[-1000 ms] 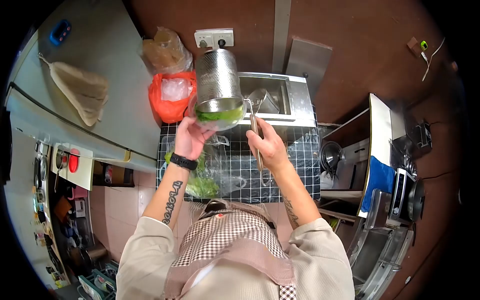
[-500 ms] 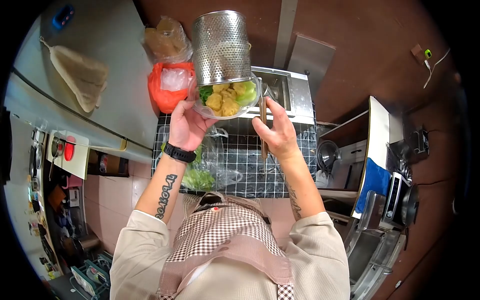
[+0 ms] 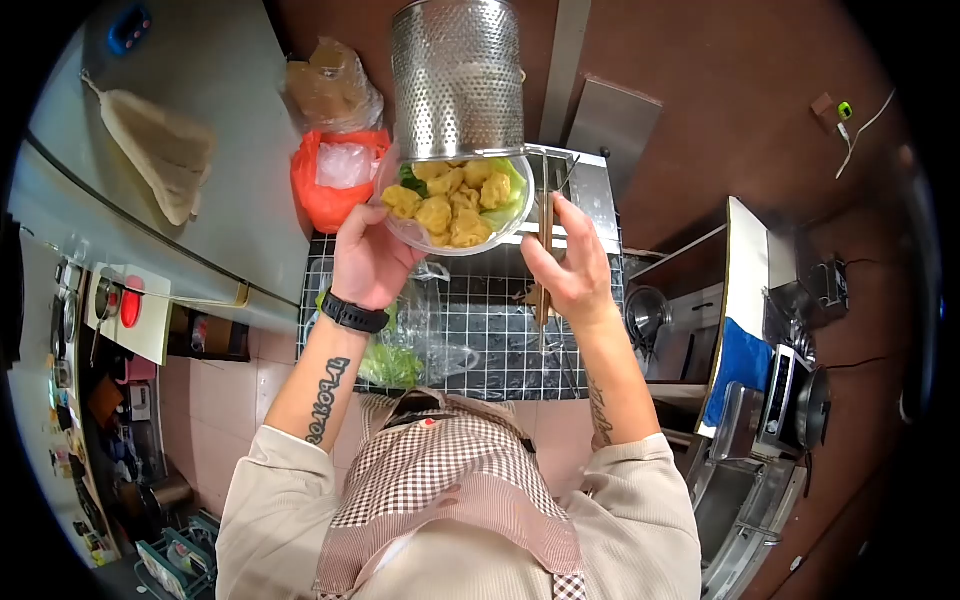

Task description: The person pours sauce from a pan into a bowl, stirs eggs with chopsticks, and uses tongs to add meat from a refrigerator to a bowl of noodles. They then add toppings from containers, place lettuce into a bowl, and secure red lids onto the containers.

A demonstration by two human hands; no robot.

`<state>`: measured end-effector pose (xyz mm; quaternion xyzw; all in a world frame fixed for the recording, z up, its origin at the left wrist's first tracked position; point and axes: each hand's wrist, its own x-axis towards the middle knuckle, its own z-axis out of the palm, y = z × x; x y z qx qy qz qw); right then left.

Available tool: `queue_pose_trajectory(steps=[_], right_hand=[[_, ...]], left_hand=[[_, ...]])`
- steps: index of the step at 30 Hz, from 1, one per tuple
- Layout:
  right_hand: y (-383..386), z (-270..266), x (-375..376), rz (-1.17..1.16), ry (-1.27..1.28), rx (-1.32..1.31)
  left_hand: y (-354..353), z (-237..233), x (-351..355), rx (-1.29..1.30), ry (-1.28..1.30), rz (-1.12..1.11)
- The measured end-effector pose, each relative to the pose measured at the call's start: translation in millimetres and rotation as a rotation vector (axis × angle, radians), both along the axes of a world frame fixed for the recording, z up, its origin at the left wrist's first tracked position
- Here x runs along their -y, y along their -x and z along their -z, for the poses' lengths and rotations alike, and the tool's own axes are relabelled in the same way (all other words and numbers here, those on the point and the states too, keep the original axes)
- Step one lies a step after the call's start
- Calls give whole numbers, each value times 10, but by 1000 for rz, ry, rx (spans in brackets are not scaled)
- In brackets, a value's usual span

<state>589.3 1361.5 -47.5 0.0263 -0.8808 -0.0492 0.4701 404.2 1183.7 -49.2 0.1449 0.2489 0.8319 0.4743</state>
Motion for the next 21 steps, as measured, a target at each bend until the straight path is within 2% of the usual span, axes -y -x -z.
queue_pose_trajectory(steps=[12, 21], right_hand=[[10, -127, 73, -9, 28, -13], [-12, -160, 131, -51, 174, -98]], left_hand=[[-3, 15, 90, 54, -26, 73], [28, 124, 88, 158, -132, 98]])
